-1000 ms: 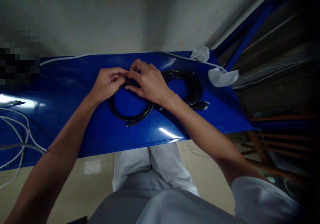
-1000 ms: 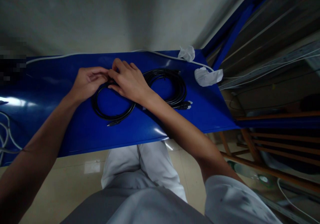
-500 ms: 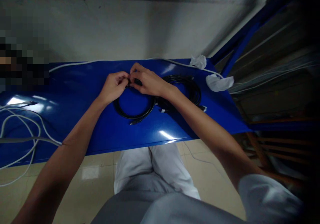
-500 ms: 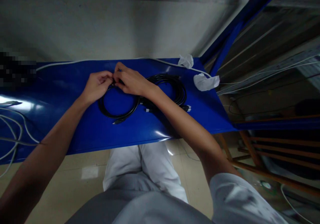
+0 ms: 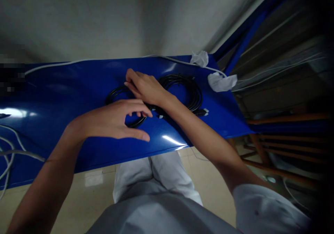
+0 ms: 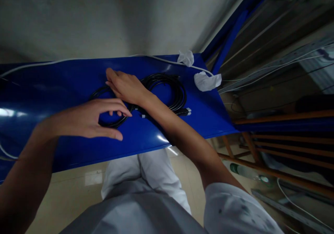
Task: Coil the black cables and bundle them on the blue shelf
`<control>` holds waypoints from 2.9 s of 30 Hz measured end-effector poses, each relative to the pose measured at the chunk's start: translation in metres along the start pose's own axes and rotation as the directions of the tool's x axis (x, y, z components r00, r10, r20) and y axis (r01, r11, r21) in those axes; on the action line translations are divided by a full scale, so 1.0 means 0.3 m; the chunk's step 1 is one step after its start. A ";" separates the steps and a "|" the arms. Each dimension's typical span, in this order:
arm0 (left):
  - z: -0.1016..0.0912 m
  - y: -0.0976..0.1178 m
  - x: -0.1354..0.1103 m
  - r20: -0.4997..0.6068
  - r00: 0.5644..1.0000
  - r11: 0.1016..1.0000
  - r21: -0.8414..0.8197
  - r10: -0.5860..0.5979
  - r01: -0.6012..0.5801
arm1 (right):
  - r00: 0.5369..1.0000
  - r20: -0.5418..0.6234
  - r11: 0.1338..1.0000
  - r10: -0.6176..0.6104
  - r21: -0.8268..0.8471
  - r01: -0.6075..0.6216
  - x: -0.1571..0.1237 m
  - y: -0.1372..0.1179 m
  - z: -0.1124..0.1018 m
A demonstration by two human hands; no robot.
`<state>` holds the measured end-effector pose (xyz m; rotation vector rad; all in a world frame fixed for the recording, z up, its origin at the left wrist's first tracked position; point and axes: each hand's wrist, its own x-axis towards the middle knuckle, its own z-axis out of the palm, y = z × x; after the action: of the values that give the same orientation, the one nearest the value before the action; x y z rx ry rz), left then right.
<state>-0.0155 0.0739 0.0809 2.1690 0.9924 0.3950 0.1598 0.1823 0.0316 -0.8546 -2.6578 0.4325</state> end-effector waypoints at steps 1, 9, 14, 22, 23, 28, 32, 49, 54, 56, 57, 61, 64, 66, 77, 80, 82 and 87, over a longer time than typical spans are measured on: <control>0.024 0.022 -0.017 0.033 0.999 1.000 0.028 -0.008 0.007 | 1.000 -0.006 1.000 0.002 -0.029 -0.002 -0.001 -0.005 -0.001; 0.216 0.019 -0.164 -0.194 0.980 0.985 0.174 0.053 -0.018 | 0.996 -0.003 0.985 -0.093 -0.143 0.092 -0.006 -0.021 0.000; 0.258 -0.017 -0.209 -0.369 0.923 0.961 0.276 0.113 -0.008 | 0.996 -0.022 0.986 -0.092 -0.142 0.088 -0.002 -0.016 0.010; 0.279 -0.029 -0.207 -0.550 0.822 0.982 0.181 0.147 -0.055 | 0.996 -0.078 0.998 0.035 -0.057 -0.039 0.002 -0.014 0.016; 0.279 -0.029 -0.209 -0.559 0.819 0.985 0.165 0.130 -0.043 | 0.995 -0.086 0.997 0.048 -0.057 -0.053 0.003 -0.014 0.015; 0.278 -0.035 -0.224 -0.574 0.819 0.996 0.082 0.015 0.039 | 0.997 -0.019 0.992 0.070 -0.104 -0.072 0.001 -0.023 0.003; 0.279 -0.036 -0.234 -0.530 0.848 0.993 0.090 -0.019 0.079 | 0.998 0.005 0.989 0.066 -0.133 -0.065 -0.003 -0.029 -0.006; 0.287 -0.025 -0.229 -0.537 0.838 0.979 0.201 0.099 0.014 | 0.999 0.025 0.987 0.044 -0.158 -0.040 -0.006 -0.031 -0.018; 0.306 -0.023 -0.255 -0.609 0.768 0.967 0.248 0.197 -0.052 | 0.999 0.016 0.983 0.039 -0.179 -0.035 -0.003 -0.025 -0.004; 0.310 -0.020 -0.262 -0.647 0.742 0.978 0.201 0.174 -0.054 | 0.999 0.017 0.982 0.035 -0.185 -0.031 -0.002 -0.021 0.000; 0.304 -0.018 -0.259 -0.679 0.722 0.987 0.153 0.135 -0.041 | 0.999 0.017 0.982 0.034 -0.187 -0.030 -0.002 -0.020 0.002; 0.194 -0.036 -0.192 -0.805 0.593 0.997 0.016 -0.035 0.080 | 1.000 0.017 0.984 0.008 -0.177 -0.005 0.000 -0.015 0.007; 0.051 -0.116 -0.084 -0.759 0.650 0.977 0.119 -0.024 0.175 | 1.000 0.005 0.987 -0.008 -0.158 0.009 0.002 -0.009 0.011; -0.028 -0.195 -0.007 -0.730 0.678 0.962 0.238 0.087 0.133 | 1.000 -0.018 0.989 -0.008 -0.149 0.005 0.003 -0.005 0.011; 0.012 -0.308 0.062 -0.666 0.740 0.969 0.233 0.094 0.086 | 0.995 -0.095 0.999 0.016 -0.043 -0.021 -0.002 -0.015 -0.003; 0.003 -0.294 0.049 -0.675 0.735 0.974 0.202 0.061 0.105 | 0.995 -0.091 0.998 0.039 -0.036 -0.043 -0.002 -0.016 -0.002; -0.009 -0.292 0.044 -0.676 0.736 0.977 0.181 0.042 0.111 | 0.994 -0.091 0.997 0.057 -0.041 -0.061 -0.002 -0.018 -0.003; -0.016 -0.287 0.036 -0.655 0.756 0.981 0.153 0.007 0.123 | 0.993 -0.096 0.995 0.069 -0.070 -0.076 -0.003 -0.019 -0.004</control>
<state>-0.0572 0.1234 0.0230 2.1889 1.5212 1.1309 0.1581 0.1775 0.0347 -0.9715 -2.5769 0.3060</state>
